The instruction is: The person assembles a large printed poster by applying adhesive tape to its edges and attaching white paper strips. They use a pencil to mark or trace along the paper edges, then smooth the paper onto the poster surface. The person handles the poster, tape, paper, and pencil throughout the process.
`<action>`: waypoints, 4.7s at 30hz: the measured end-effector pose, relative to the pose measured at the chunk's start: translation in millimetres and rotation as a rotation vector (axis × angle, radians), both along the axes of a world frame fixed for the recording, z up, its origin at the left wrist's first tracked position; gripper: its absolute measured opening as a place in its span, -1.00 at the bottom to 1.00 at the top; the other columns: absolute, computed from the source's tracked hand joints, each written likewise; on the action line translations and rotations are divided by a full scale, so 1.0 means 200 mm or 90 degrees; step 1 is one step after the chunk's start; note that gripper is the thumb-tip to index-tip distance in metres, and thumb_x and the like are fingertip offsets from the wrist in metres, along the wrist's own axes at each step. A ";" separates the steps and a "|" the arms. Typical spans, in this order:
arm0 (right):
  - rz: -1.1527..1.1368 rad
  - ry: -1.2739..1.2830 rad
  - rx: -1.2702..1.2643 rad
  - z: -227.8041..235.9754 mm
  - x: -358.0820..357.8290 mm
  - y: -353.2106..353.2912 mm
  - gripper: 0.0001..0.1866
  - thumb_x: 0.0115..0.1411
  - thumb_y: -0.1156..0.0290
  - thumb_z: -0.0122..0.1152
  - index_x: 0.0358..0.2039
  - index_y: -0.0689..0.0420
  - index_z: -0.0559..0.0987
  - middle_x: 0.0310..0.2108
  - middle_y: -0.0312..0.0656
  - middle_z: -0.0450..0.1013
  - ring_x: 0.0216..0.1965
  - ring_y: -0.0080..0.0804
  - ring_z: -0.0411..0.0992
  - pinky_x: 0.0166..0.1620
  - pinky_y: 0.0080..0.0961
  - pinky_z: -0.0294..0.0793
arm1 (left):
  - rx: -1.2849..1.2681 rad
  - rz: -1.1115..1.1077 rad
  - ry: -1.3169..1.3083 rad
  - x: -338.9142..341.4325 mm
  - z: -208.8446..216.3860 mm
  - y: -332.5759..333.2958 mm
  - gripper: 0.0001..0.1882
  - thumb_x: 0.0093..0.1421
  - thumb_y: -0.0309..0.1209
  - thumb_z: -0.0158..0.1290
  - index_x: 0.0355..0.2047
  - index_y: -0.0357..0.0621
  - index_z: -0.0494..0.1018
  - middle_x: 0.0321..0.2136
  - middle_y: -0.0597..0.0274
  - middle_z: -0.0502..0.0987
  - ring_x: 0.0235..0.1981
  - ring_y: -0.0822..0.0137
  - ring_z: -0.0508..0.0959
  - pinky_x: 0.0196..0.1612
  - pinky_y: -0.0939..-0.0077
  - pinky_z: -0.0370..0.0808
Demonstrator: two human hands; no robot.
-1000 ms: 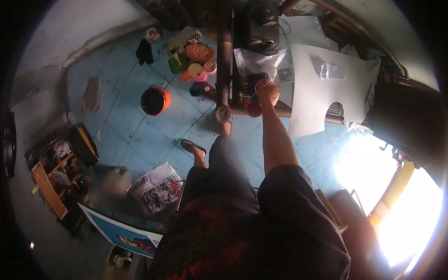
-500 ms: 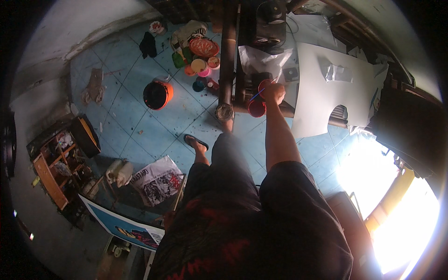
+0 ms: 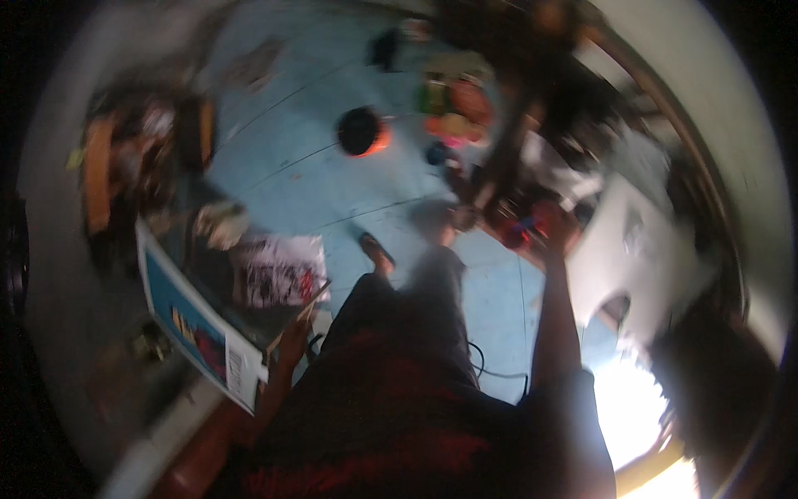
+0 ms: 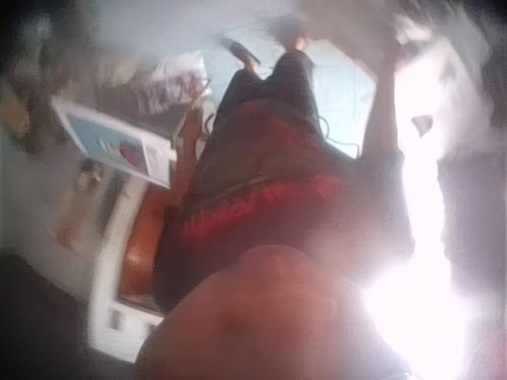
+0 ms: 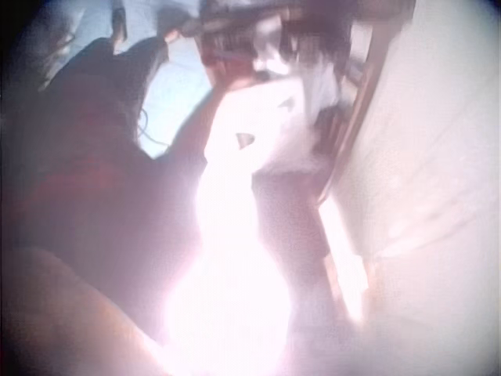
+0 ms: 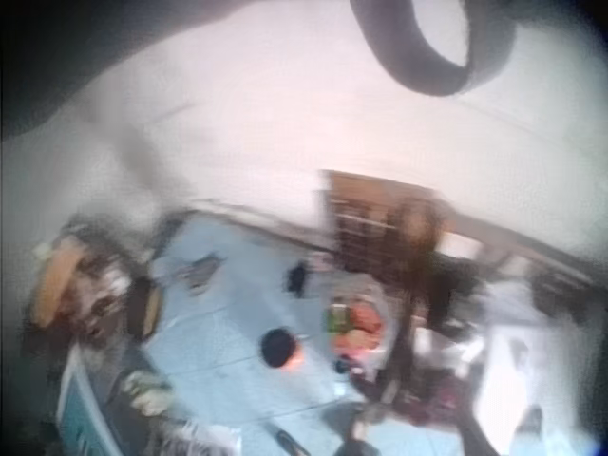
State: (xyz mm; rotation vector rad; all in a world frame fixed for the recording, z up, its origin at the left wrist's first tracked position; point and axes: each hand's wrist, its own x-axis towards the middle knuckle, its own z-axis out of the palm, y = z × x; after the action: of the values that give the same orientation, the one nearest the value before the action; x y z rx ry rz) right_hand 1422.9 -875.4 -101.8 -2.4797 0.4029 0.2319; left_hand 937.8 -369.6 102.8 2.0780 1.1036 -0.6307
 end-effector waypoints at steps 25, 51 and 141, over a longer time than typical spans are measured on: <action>1.112 0.303 0.430 1.31 -2.89 2.64 -0.88 0.30 0.50 0.15 -0.23 0.29 0.54 -0.35 -0.19 0.57 -0.34 -0.56 0.51 -0.29 -0.62 0.49 | -0.005 0.476 -0.563 -1.28 0.40 -0.05 -0.69 0.36 -0.31 -0.08 -0.37 -0.34 0.48 -0.53 0.06 0.55 -0.50 0.20 0.59 -0.36 0.29 0.48; 0.757 -0.105 0.418 0.93 -3.49 3.46 -0.78 0.22 0.58 0.18 -0.10 0.20 0.55 -0.14 -0.11 0.56 -0.25 -0.43 0.50 -0.17 -0.51 0.48 | 0.349 0.179 -0.413 -1.92 -0.22 1.25 -0.44 0.15 -0.25 0.16 0.14 -0.15 0.37 0.17 -0.09 0.26 0.23 -0.11 0.23 0.26 -0.06 0.17; 0.761 -0.281 0.186 0.57 -3.74 3.93 -0.42 -0.13 0.35 0.60 -0.07 0.14 0.55 -0.11 -0.13 0.51 -0.04 -0.20 0.43 0.05 -0.34 0.38 | 0.242 0.025 -0.320 -2.03 -0.42 1.42 -0.15 0.16 0.03 0.13 0.30 -0.27 0.19 0.32 -0.32 0.00 0.37 -0.23 0.03 0.35 -0.17 -0.01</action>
State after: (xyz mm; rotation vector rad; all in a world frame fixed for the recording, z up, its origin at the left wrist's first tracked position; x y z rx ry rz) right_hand 675.1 -88.9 11.6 -2.0821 -1.2265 0.1746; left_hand 532.5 -85.4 18.6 2.3432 1.0128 0.1425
